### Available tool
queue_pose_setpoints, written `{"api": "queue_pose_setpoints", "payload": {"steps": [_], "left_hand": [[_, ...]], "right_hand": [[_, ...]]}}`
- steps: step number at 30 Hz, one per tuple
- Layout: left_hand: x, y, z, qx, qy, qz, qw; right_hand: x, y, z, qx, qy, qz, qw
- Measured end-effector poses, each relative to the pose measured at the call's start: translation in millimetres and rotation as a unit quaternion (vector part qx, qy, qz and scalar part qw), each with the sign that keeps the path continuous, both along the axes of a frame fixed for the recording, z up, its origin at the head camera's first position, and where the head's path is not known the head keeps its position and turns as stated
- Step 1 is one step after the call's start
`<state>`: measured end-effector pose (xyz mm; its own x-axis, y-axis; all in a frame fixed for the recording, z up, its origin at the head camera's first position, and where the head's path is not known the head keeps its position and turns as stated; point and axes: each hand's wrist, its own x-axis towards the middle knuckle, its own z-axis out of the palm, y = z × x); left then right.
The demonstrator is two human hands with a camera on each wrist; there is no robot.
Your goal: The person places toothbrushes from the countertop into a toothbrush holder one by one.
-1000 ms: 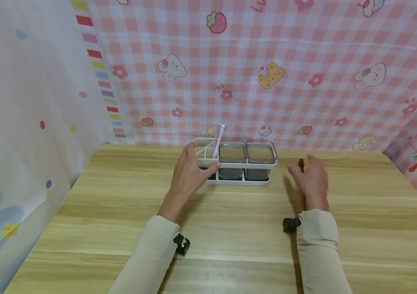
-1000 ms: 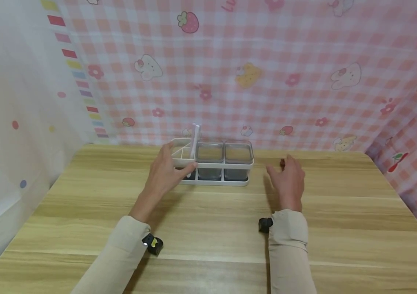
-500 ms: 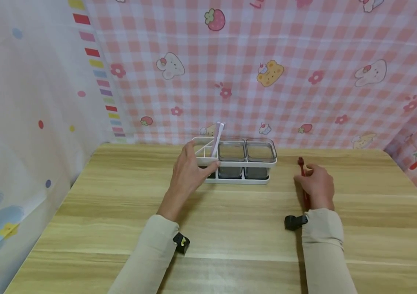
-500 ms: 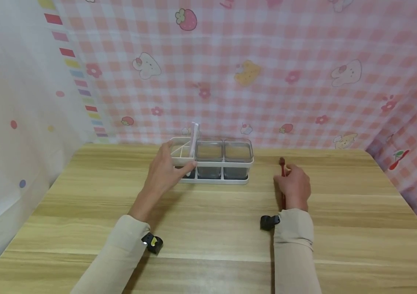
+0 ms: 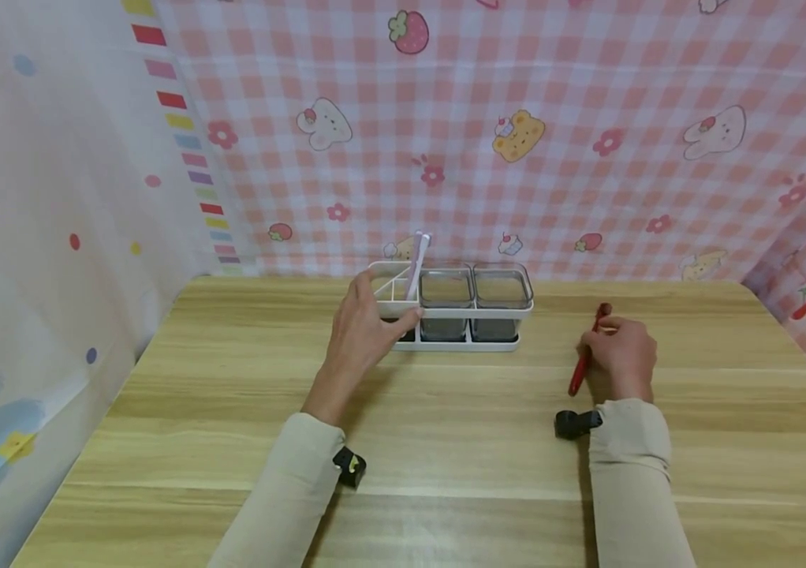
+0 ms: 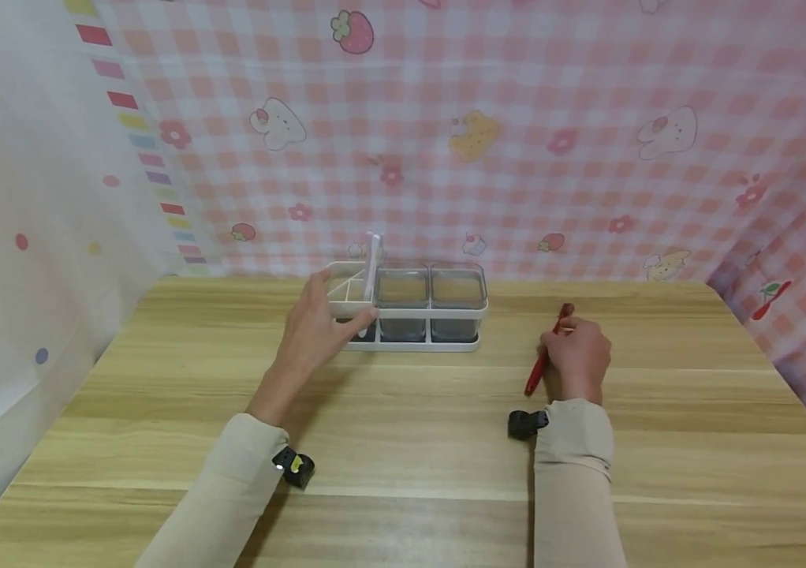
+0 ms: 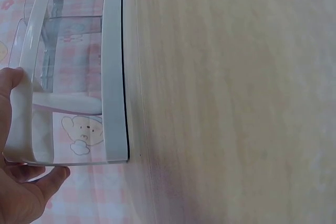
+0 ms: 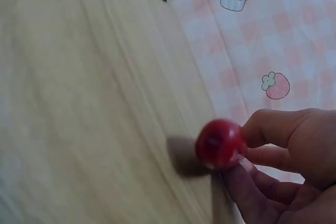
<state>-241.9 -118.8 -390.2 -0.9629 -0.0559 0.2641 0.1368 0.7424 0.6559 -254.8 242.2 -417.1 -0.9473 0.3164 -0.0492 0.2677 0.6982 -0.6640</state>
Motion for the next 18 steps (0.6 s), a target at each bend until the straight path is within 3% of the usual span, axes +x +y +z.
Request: {"api": "queue_pose_setpoints", "payload": {"steps": [5,8,14,18], "left_hand": [[0.2,-0.2,0.5,0.001,-0.001,-0.004,1.0],[0.3,-0.4,-0.2,0.002,0.0,-0.004,1.0],[0.4,-0.9,0.1,0.001,0.001,-0.001,1.0],[0.8,-0.6,0.9,0.0,0.0,-0.002,1.0]], "right_hand": [[-0.5,0.7,-0.5,-0.059,0.002,-0.052,0.997],[-1.1,3.4,-1.7,-0.116,0.011,-0.081,0.99],[-2.4,8.2,-4.0,-0.251,0.02,-0.108,0.962],[-1.7,7.4,-3.4,-0.293,0.014,-0.117,0.949]]}}
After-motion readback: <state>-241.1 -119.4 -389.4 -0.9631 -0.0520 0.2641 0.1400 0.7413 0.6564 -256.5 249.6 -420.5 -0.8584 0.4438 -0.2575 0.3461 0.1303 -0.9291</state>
